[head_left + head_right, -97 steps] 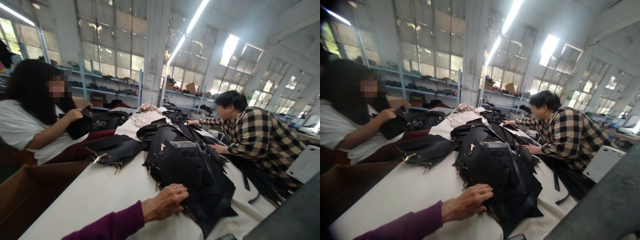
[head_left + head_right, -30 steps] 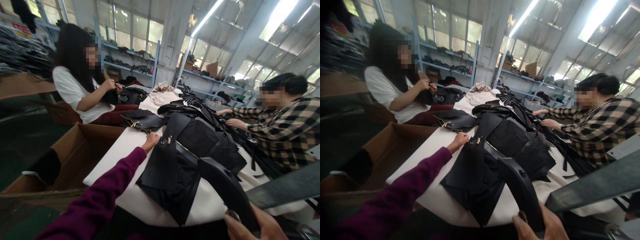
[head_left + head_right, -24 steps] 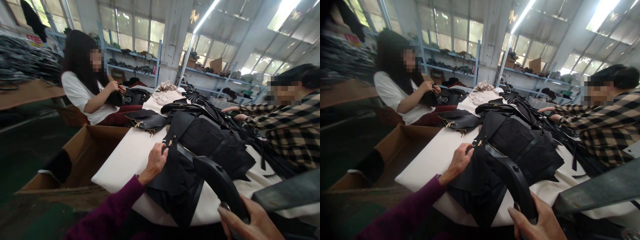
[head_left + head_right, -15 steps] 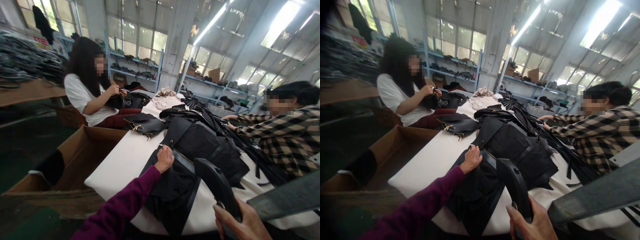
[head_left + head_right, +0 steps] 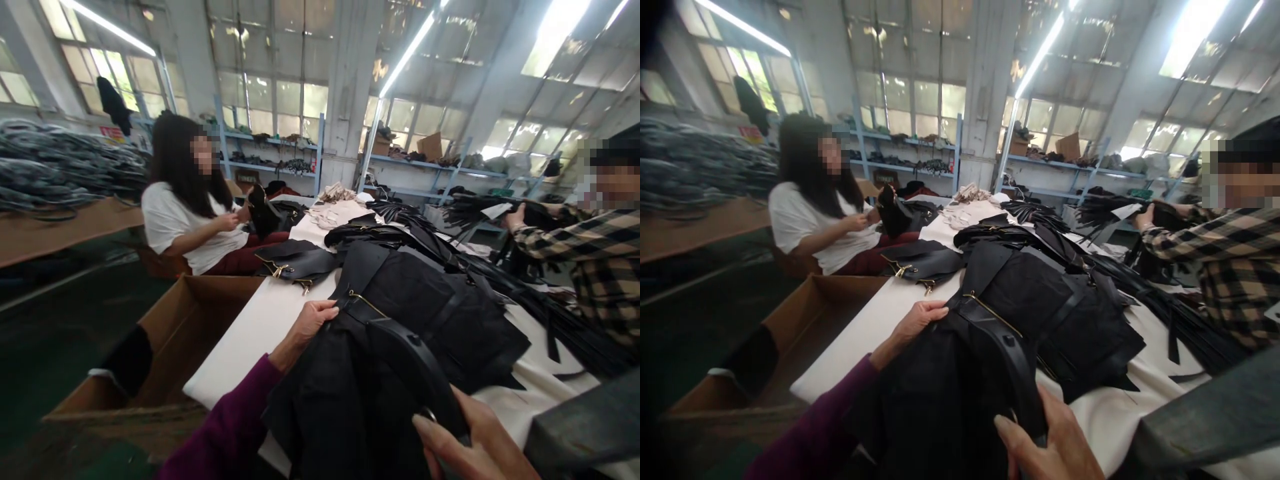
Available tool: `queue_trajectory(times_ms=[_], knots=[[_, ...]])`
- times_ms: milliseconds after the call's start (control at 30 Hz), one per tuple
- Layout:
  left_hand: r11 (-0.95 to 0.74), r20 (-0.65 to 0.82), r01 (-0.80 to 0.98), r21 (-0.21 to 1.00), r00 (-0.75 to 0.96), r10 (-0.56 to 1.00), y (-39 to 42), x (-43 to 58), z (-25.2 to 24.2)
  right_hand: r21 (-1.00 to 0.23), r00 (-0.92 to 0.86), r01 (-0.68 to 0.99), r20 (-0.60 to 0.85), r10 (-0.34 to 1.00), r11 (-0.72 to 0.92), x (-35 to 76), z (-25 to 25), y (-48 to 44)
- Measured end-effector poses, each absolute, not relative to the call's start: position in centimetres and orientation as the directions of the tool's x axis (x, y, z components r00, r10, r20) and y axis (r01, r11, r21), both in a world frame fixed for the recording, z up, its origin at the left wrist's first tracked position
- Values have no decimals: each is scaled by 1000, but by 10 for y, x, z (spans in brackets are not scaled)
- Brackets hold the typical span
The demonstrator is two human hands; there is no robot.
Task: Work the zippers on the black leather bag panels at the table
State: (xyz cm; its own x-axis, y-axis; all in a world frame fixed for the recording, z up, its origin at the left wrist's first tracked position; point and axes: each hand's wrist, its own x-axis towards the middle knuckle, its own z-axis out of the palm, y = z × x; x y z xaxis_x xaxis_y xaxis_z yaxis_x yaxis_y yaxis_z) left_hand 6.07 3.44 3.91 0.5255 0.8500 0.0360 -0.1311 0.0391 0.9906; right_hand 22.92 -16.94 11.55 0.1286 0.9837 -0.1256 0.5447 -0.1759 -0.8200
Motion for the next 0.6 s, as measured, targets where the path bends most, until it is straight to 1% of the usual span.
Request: queue_trajectory(times_ms=[67, 167, 267, 467, 533, 600], knots=[[167, 14, -266, 949, 566, 824, 24, 61, 42, -850, 93, 497, -149, 984, -176, 221, 114, -162], [264, 28, -346, 901, 651, 758, 12, 61, 42, -852, 85, 497, -142, 986, -165, 213, 111, -152], [314, 50, -385, 868, 697, 716, 6, 62, 34, -840, 115, 522, -106, 988, -151, 212, 114, -143], [379, 32, -455, 806, 672, 740, 10, 64, 25, -788, 182, 603, -18, 983, -126, 226, 136, -149], [387, 41, -472, 792, 673, 738, 11, 65, 26, -758, 177, 637, -34, 984, -141, 226, 138, -158], [390, 52, -477, 787, 683, 729, 9, 67, 26, -754, 172, 632, -90, 981, -180, 219, 135, -163]])
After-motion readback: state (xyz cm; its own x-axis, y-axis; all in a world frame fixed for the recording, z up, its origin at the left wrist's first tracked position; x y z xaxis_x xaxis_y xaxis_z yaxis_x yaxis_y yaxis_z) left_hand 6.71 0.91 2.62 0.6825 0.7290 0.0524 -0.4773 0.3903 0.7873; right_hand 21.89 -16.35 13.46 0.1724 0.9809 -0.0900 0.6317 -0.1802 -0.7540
